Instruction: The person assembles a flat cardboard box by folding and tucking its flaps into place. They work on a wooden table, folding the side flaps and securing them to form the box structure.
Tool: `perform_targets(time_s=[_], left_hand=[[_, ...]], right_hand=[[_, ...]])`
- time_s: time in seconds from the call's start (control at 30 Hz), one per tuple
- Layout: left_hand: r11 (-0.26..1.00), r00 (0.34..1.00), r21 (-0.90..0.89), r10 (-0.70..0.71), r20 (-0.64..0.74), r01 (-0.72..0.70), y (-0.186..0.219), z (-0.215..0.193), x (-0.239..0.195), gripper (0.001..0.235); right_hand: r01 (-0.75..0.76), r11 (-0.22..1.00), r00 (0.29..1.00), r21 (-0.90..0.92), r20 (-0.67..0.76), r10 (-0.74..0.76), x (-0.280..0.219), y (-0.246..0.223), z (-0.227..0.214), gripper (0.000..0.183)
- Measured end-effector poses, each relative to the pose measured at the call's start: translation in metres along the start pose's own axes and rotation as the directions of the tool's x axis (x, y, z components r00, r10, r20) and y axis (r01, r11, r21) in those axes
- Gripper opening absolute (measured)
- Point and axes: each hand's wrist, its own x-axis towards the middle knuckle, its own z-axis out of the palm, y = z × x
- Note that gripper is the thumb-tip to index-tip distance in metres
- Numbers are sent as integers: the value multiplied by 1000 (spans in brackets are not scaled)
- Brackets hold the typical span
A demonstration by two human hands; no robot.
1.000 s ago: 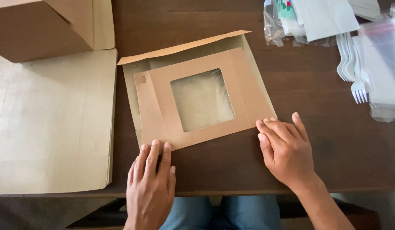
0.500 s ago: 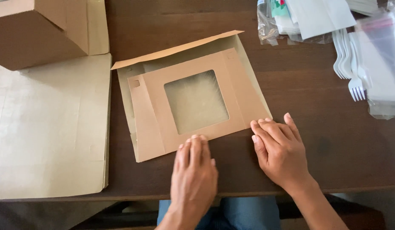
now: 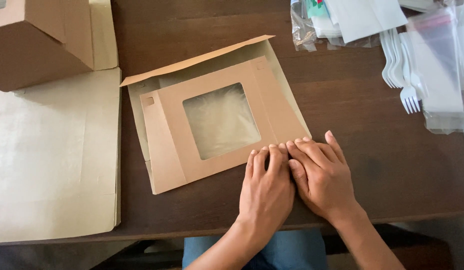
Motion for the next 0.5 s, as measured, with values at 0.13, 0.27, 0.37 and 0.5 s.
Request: perform_targets(time_s=[0.13, 0.27, 0.37, 0.5], left_hand=[[997, 1000, -72, 15, 6, -15, -11, 1, -2, 57], [996, 999, -72, 42, -32, -44, -30, -12, -11, 57], [998, 998, -32, 49, -31, -50, -46, -23, -23, 56], [1000, 999, -7, -10, 33, 10, -70, -34, -45, 60]], right_hand=[[-4, 1000, 999, -19, 34, 5, 1, 0, -1, 33], [9, 999, 1000, -31, 1, -9, -1, 1, 1, 31], [-3, 999, 1000, -36, 16, 3, -1, -1, 0, 34], [11, 997, 998, -74, 59, -6, 0, -3, -3, 38]])
